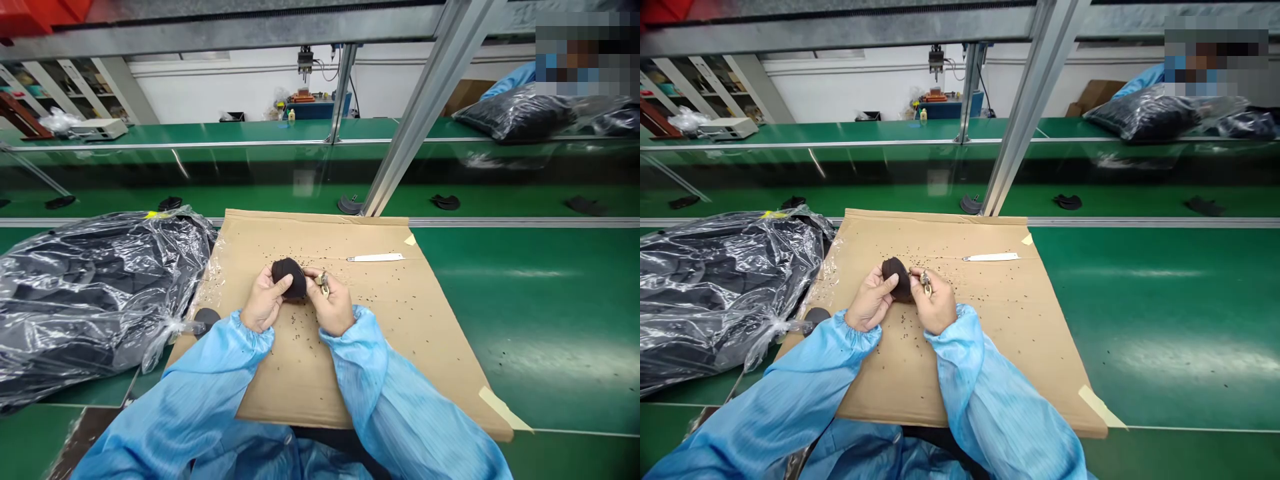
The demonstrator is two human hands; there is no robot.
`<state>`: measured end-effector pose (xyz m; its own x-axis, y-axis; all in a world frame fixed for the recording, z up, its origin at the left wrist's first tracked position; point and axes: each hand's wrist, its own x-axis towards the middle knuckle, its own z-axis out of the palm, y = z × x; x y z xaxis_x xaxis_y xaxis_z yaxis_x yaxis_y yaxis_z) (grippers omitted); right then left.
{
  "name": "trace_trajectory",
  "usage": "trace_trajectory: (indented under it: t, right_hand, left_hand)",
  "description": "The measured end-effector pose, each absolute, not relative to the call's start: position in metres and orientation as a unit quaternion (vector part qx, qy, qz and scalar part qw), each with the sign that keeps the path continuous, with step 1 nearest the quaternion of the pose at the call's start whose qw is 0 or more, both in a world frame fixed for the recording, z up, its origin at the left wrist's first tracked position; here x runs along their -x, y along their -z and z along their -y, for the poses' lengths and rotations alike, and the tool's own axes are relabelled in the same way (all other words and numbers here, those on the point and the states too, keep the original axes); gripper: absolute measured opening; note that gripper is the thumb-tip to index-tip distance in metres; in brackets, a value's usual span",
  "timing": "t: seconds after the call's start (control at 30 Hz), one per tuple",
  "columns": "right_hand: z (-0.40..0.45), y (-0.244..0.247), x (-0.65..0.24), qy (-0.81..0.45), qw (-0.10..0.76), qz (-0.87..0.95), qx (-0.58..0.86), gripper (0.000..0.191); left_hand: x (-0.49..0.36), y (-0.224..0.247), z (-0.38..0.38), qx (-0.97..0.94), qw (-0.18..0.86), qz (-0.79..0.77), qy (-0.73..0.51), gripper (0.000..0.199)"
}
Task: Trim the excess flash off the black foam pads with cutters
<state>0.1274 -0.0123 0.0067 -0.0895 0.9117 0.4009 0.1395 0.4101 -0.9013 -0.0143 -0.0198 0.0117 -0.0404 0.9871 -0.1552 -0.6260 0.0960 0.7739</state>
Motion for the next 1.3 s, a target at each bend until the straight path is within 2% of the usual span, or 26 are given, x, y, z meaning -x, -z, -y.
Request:
trace_trajectory:
  t: [0.13,0.33,0.57,0.67,0.93,1.17,1.3]
  right_hand:
    - [0.005,-0.005,-0.134,-0.389,0.541,0.613,0.424,0.031]
    - [-0.001,-0.003,-0.135,-0.374,0.513,0.628,0.450,0.026]
    - [-0.008,-0.003,-0.134,-0.535,0.541,0.494,0.420,0.038]
    - [-0.008,-0.003,-0.134,-0.565,0.536,0.475,0.410,0.040]
    - [0.001,-0.004,-0.134,-0.348,0.508,0.634,0.468,0.024]
    - [-0.017,0.005,-0.142,-0.299,0.615,0.528,0.503,0.028]
    - [-0.031,0.014,-0.147,-0.270,0.636,0.489,0.533,0.028]
  left_hand:
    - [0.015,-0.012,0.020,-0.256,0.621,-0.385,-0.633,0.046]
    - [0.014,-0.012,0.025,-0.290,0.635,-0.372,-0.612,0.042]
    - [0.016,-0.014,0.025,-0.282,0.674,-0.338,-0.593,0.044]
    - [0.017,-0.014,0.024,-0.280,0.672,-0.338,-0.597,0.043]
    - [0.011,-0.012,0.027,-0.304,0.623,-0.392,-0.605,0.043]
    - [0.013,-0.012,0.024,-0.258,0.585,-0.447,-0.626,0.038]
    - [0.016,-0.012,0.016,-0.256,0.559,-0.466,-0.636,0.036]
